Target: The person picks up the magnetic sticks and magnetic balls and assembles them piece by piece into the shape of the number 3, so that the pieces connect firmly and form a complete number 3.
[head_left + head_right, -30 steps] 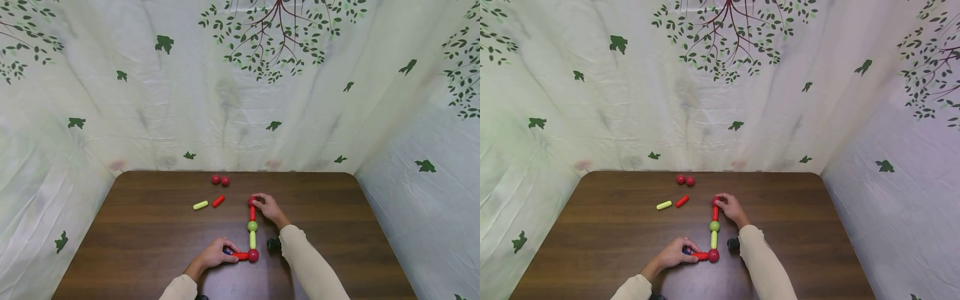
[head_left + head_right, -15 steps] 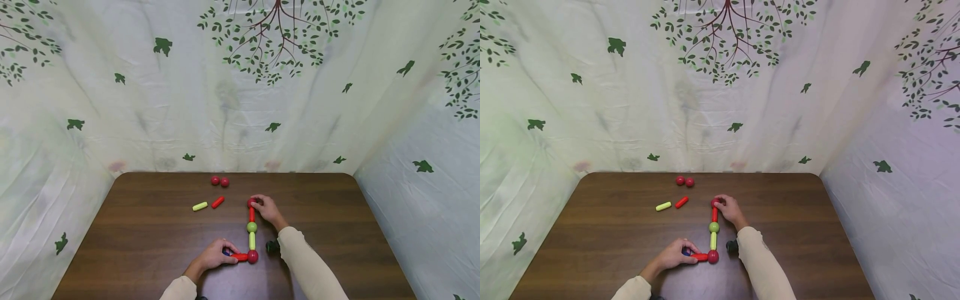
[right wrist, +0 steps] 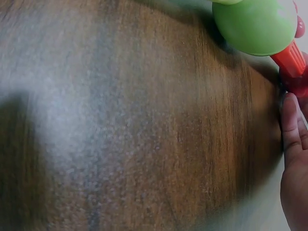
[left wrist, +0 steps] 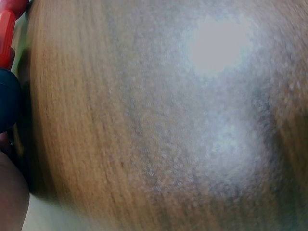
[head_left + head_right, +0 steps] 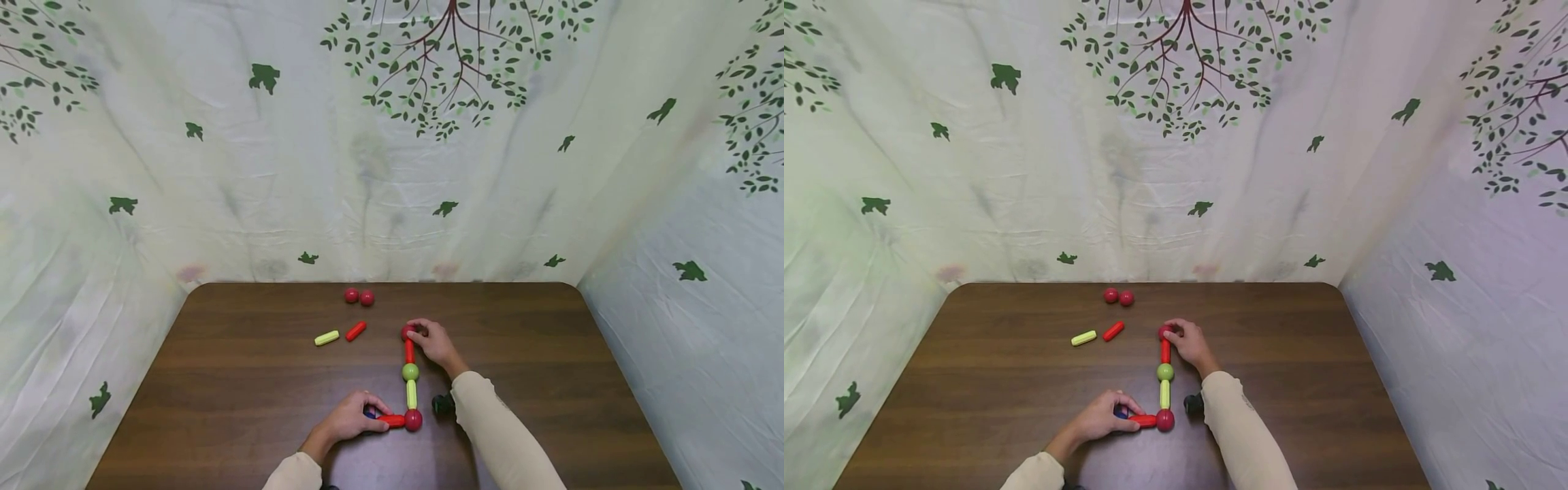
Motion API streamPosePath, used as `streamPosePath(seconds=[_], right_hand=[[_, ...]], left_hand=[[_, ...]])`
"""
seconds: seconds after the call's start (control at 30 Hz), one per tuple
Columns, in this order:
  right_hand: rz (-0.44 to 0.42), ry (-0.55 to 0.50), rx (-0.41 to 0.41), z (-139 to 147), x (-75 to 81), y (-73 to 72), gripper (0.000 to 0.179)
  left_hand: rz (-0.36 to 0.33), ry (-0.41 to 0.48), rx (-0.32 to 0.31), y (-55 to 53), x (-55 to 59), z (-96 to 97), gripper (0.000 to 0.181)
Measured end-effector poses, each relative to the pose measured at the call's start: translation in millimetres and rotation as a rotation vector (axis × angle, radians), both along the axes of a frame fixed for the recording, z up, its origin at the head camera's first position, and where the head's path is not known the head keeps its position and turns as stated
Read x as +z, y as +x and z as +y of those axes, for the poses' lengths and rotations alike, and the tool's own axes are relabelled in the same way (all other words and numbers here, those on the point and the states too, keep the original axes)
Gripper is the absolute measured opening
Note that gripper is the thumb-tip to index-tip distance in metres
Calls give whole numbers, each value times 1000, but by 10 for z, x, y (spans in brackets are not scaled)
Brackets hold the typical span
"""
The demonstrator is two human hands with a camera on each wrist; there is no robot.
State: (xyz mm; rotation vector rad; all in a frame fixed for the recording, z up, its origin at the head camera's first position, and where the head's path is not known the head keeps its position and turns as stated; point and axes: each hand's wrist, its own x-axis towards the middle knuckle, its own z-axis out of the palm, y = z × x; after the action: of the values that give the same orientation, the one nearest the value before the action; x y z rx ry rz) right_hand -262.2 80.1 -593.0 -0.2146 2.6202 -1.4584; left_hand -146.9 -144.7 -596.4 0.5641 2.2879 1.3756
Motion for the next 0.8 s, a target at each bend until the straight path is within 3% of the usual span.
streamPosePath(seconds=[0.27, 0.8], right_hand=[[-21, -14, -22, 31, -19, 31, 30], [65, -46, -1, 51, -81, -23, 26]], left_hand=[[19, 0, 7, 10, 6, 17, 20], [32, 56, 8, -10, -39, 16, 20]])
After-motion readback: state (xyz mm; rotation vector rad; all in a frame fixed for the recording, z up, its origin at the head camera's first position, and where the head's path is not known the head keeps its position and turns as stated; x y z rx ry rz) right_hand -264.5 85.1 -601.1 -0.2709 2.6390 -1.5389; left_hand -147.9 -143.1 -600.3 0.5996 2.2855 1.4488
